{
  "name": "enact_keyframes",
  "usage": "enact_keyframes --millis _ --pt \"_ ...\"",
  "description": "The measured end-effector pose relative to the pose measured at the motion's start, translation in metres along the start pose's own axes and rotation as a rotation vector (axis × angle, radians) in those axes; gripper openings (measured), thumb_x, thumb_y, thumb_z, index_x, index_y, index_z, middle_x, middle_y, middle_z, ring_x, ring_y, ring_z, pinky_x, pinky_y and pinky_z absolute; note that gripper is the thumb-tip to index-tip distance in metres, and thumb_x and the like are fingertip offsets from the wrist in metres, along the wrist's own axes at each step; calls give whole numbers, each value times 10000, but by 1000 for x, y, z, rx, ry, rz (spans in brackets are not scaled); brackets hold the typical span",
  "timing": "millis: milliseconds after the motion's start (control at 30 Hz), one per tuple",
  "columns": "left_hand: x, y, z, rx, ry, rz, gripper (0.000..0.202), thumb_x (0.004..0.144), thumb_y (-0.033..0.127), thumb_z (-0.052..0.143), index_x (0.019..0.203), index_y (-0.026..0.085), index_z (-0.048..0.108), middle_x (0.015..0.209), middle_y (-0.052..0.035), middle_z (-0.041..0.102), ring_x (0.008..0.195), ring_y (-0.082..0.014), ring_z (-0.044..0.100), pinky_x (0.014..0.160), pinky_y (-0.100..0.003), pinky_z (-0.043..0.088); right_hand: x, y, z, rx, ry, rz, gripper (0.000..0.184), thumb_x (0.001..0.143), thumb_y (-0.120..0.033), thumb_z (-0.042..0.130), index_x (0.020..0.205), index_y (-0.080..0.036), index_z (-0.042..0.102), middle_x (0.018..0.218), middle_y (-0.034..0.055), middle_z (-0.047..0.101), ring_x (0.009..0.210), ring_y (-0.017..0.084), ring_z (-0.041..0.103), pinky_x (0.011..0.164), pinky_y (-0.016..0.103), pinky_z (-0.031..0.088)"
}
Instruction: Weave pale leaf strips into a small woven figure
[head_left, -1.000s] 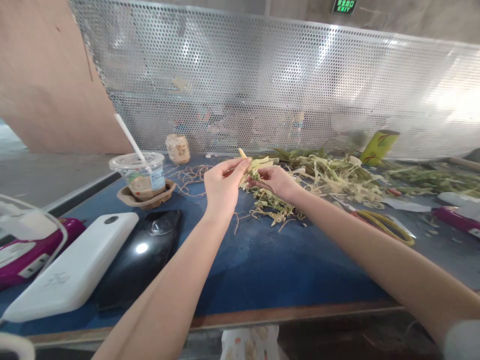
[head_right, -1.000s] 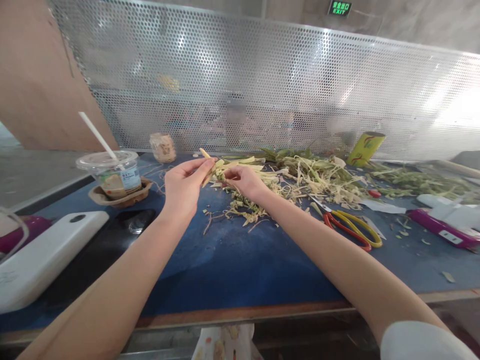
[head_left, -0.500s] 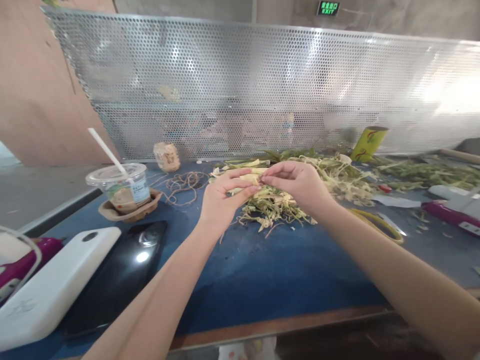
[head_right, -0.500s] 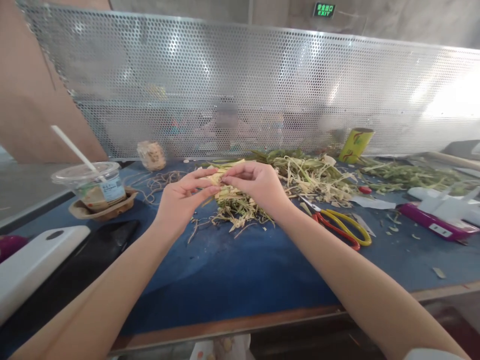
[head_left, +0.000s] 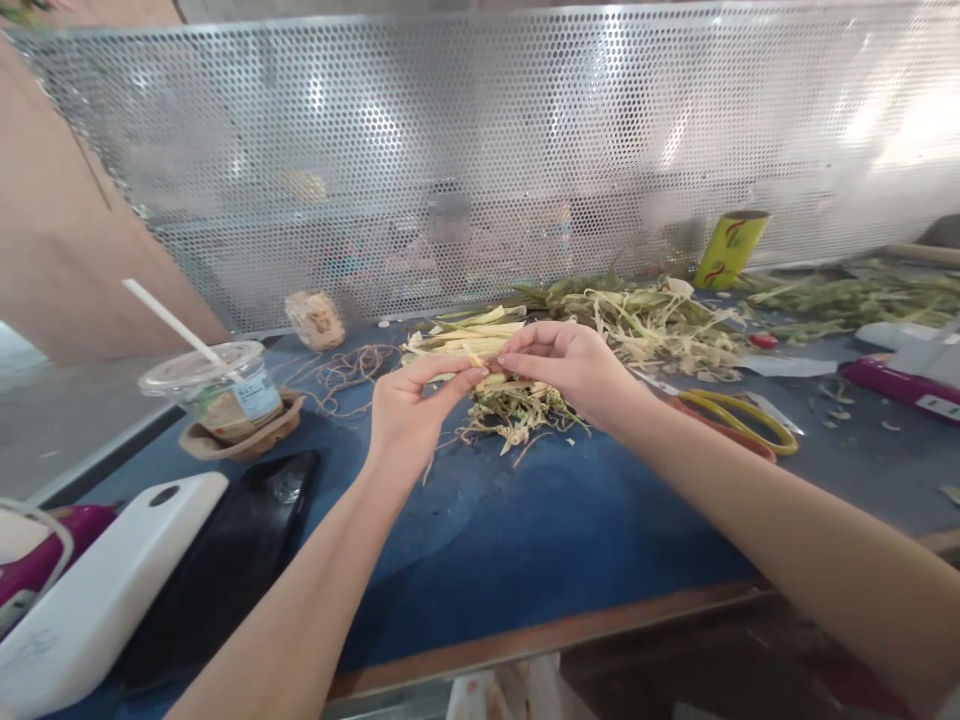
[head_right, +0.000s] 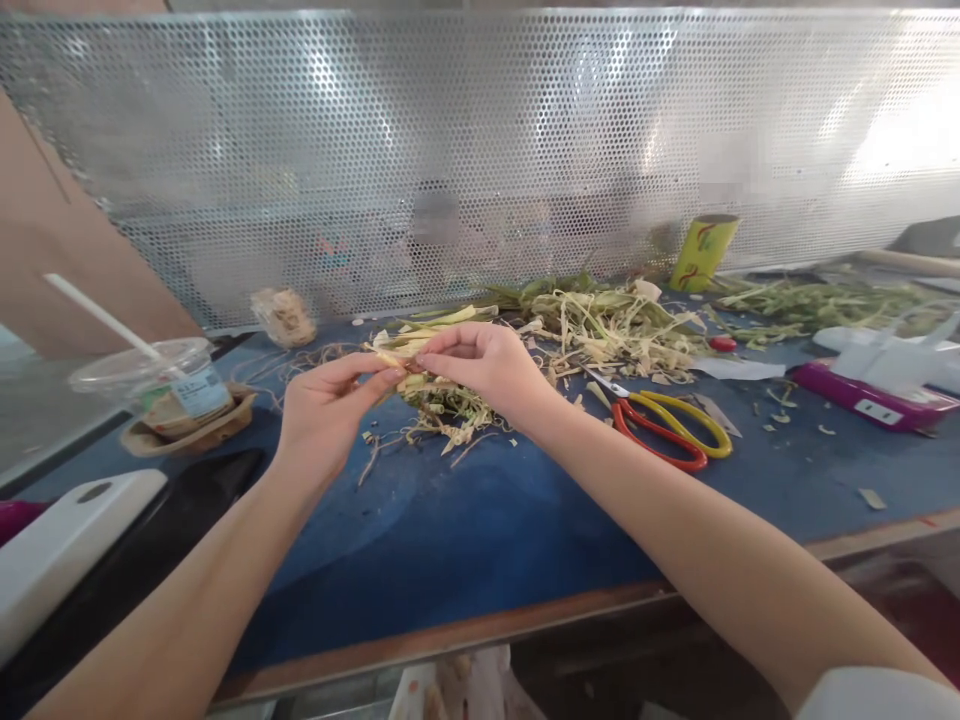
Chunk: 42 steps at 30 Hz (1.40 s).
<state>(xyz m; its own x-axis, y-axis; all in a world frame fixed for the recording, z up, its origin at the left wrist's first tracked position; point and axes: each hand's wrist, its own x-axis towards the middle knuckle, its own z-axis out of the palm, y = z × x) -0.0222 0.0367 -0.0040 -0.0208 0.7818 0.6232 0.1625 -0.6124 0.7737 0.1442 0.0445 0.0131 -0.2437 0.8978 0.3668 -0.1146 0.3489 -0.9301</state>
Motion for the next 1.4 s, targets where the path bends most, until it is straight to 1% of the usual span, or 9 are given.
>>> enact_keyframes --millis 167,300,533,700,867,1000,1100,1267,1400 --pt "1 1 -3 298 10 164 58 632 263 708 683 236 713 733 -6 684 779 -163 578 783 -316 436 -6 -2 4 -348 57 -202 75 676 -215 645 682 -159 595 678 1 644 620 102 599 587 231 484" --pt "1 2 -4 375 26 188 62 645 282 697 681 236 716 676 -1 681 752 -159 555 757 -306 428 -12 -1 5 -598 92 -410 38 729 -186 592 705 -161 608 701 -4 640 650 100 580 607 227 459" --pt "-1 1 -1 59 -30 -53 82 604 232 715 682 207 722 711 -7 690 729 -158 595 697 -272 446 -19 3 8 -976 68 -750 55 790 -176 534 764 -170 582 835 24 642 859 141 555 815 294 385" --pt "-3 5 2 -127 -67 -306 121 574 230 730 683 179 729 705 -29 711 726 -173 618 707 -275 459 -27 5 18 -1237 124 -719 283 758 -432 558 886 -179 552 928 46 630 914 207 527 829 370 323" --pt "-6 3 7 -156 -29 -417 186 542 257 741 701 161 734 646 -43 708 715 -205 635 692 -294 472 -34 6 33 -1449 125 -574 339 726 -418 572 942 -163 519 941 67 606 904 254 511 877 448 264" --pt "-8 0 9 -139 -8 -447 179 534 257 741 683 159 734 639 -48 707 676 -200 632 635 -281 466 -36 8 38 -1498 161 -532 196 786 -340 496 898 -181 523 892 45 607 888 245 515 918 479 223" --pt "-9 -1 9 -153 -19 -464 176 547 247 732 706 170 735 647 -42 710 682 -193 632 638 -273 461 -38 8 38 -1503 187 -536 126 828 -259 435 869 -196 536 879 30 616 881 229 524 930 488 209" --pt "-9 2 9 -215 -5 -453 168 544 234 736 699 169 733 692 -45 720 776 -200 635 760 -291 453 -39 3 34 -1423 167 -518 127 838 -201 437 808 -210 560 901 11 634 894 208 543 931 484 218" --pt "-8 7 10 -257 33 -464 125 524 223 753 639 183 724 713 -41 724 790 -188 630 785 -297 447 -35 -3 26 -1167 152 -444 86 799 -179 498 726 -199 539 850 1 647 856 175 564 852 391 341"
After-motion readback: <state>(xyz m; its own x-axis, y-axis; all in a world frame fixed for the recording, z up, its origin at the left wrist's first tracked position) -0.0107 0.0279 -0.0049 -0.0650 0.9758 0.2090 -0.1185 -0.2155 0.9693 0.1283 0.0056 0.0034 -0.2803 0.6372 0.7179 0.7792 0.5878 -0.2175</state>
